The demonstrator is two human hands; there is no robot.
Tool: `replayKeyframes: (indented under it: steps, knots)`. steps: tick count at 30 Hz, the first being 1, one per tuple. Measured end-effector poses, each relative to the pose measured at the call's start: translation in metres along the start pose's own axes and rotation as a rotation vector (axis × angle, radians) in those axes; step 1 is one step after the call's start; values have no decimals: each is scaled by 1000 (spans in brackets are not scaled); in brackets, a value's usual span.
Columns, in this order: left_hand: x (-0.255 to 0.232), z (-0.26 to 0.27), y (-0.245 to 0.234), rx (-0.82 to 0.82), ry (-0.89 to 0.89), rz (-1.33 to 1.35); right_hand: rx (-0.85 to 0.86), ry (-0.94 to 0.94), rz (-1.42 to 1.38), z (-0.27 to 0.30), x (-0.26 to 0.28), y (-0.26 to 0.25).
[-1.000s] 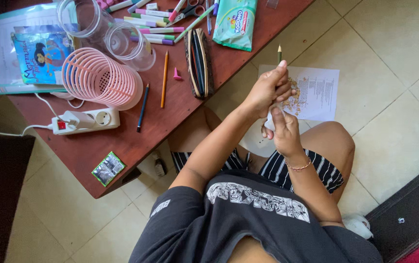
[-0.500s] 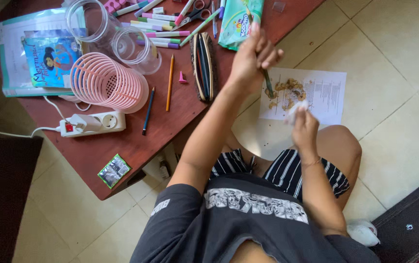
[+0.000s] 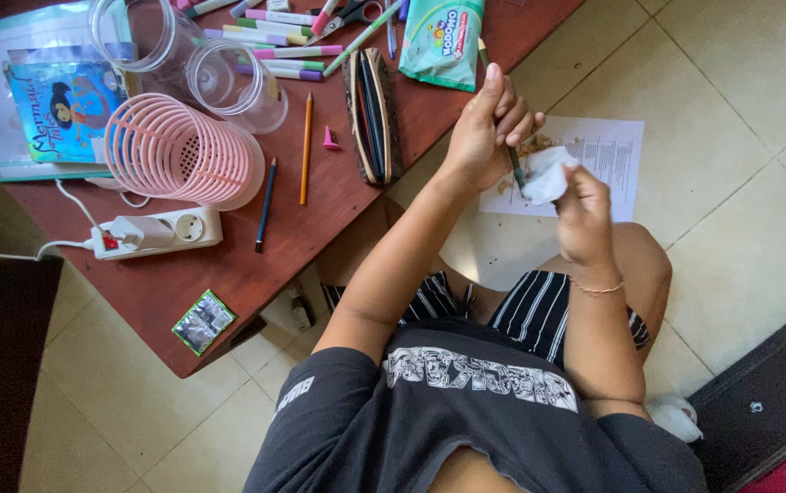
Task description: The person cleans a pencil with a tissue, puts several pencils into a small container, and then places a pink pencil case into a bag.
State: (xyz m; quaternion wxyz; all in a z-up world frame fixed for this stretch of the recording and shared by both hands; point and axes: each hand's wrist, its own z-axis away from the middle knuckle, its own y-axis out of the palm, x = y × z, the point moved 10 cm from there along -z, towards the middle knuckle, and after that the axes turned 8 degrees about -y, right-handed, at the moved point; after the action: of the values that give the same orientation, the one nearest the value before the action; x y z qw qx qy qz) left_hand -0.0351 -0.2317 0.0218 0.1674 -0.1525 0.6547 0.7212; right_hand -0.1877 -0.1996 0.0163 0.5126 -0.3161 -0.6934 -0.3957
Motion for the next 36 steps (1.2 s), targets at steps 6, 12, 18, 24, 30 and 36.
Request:
replayKeyframes:
  steps: [6, 12, 18, 24, 30, 36]
  knots:
    - [1, 19, -8, -300, 113, -214, 101, -429, 1003, 12, 54, 64]
    - [13, 24, 23, -61, -89, 71, 145, -160, 551, 12, 17, 43]
    - [16, 21, 46, 132, -131, 247, -25, 25, -262, 16, -19, 30]
    - [19, 16, 48, 203, -113, 288, 100, 248, -766, 21, -29, 40]
    - [16, 11, 35, 76, -14, 167, 205, 29, 161, 16, 11, 32]
    - [18, 12, 34, 0, 46, 41, 40, -413, 932, 20, 44, 43]
